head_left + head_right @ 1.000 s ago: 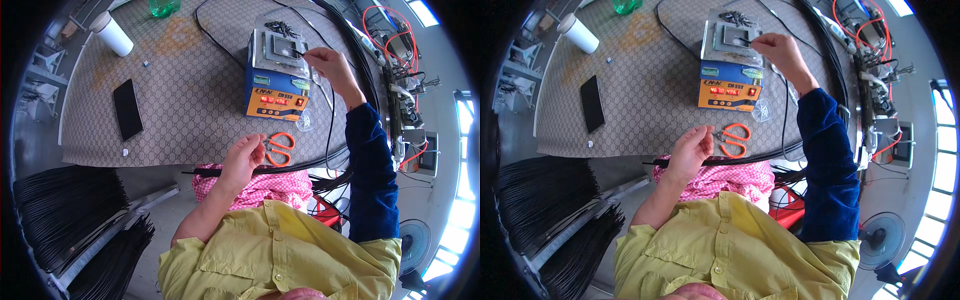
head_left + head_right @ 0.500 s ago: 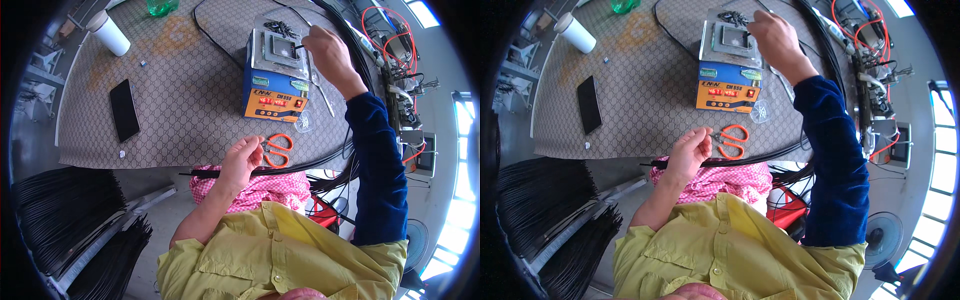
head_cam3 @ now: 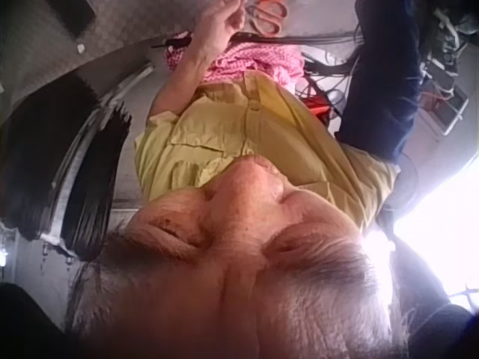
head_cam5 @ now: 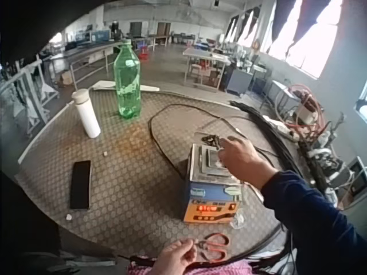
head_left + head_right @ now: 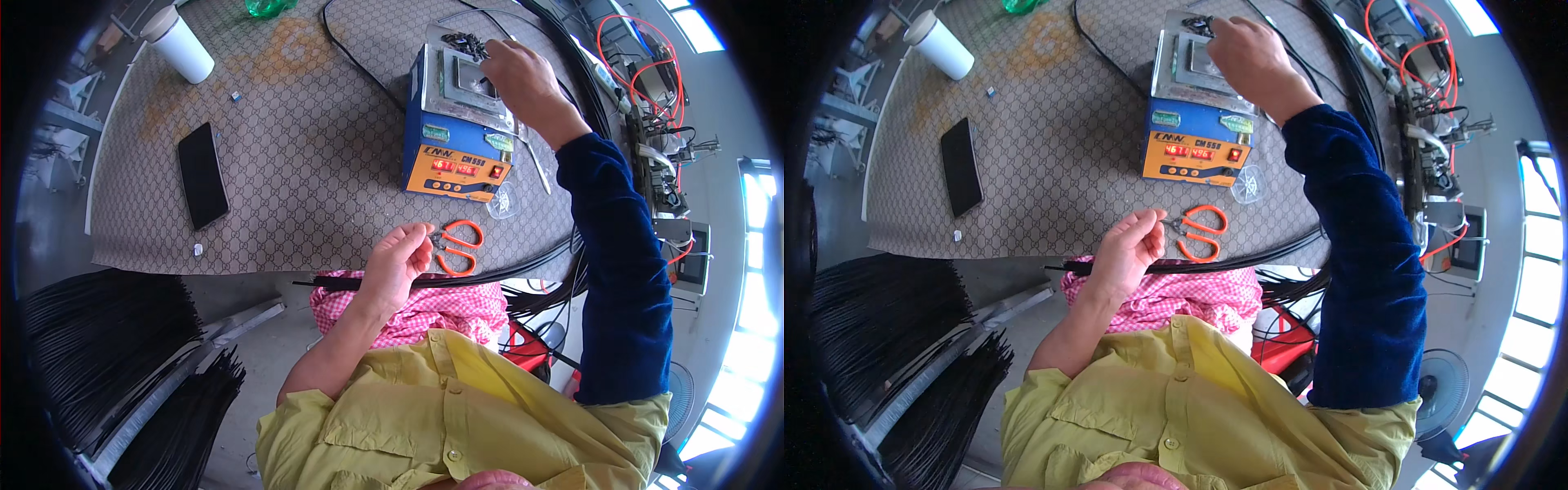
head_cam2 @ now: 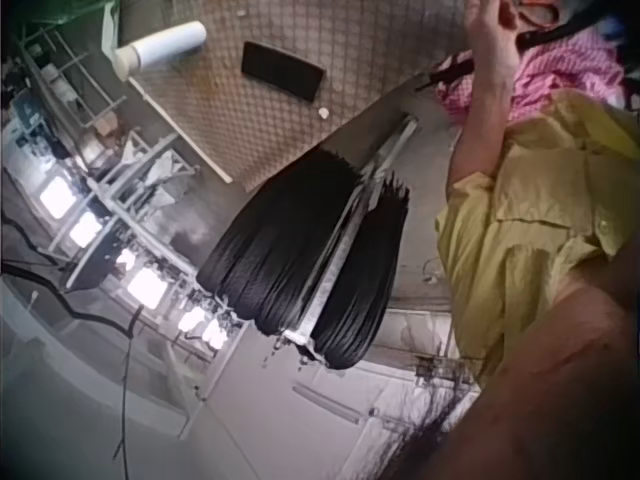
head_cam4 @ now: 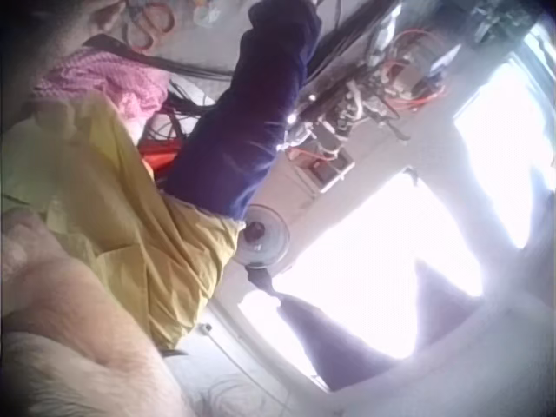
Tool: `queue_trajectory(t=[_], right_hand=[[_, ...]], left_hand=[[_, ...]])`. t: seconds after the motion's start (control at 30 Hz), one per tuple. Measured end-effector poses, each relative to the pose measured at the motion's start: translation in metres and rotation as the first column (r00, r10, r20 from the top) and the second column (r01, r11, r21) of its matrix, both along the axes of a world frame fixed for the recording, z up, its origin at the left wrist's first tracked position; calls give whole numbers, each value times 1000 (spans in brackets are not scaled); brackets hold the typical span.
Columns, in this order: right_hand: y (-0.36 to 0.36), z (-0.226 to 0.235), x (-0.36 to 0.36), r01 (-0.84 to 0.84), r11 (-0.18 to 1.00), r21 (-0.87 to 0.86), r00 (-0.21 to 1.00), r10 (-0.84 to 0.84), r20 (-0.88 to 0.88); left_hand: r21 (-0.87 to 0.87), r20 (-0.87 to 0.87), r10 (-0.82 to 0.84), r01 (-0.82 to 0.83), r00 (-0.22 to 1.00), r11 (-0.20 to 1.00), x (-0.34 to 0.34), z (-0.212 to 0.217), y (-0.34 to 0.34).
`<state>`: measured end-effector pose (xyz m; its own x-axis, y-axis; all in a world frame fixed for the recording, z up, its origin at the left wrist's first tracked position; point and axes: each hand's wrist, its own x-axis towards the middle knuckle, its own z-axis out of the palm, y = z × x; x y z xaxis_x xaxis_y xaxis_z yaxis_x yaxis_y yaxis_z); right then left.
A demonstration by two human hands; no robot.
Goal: Tinning the ends of electrical wires using a solder pot.
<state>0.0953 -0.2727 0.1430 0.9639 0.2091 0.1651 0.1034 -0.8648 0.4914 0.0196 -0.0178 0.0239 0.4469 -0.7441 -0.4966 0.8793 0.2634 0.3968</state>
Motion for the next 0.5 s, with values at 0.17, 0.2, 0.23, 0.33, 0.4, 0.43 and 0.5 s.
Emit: queue_trajectory(t=[0.17,0.2,0.23,0.33,0.4,0.43,0.5], right_hand=[[3,0,3,4,1000,0,1000,-4,-11],[3,0,3,5,1000,-1,1000,-5,-14],[4,0,3,7,1000,-3,1000,-7,-15],[4,3,2,3,1000,9,1000,-3,-6],[4,8,-4,19,999,36,1000,-19,7],[5,13,-8,32,998,57,999,-33,17],[-4,17,-18,-11,986,164,996,-3,86]], left_hand=[[-2,2,0,0,1000,1000,1,0,0],[-3,3,1,-1,1000,1000,1,0,1],[-4,4,1,-1,1000,1000,1,0,1],[-6,3,0,0,1000,1000,0,0,1],[-7,2,-3,3,1000,1000,-1,1,1],[-6,6,-1,1,1000,1000,-1,2,1],[-7,13,3,-3,1000,1000,-3,4,2]])
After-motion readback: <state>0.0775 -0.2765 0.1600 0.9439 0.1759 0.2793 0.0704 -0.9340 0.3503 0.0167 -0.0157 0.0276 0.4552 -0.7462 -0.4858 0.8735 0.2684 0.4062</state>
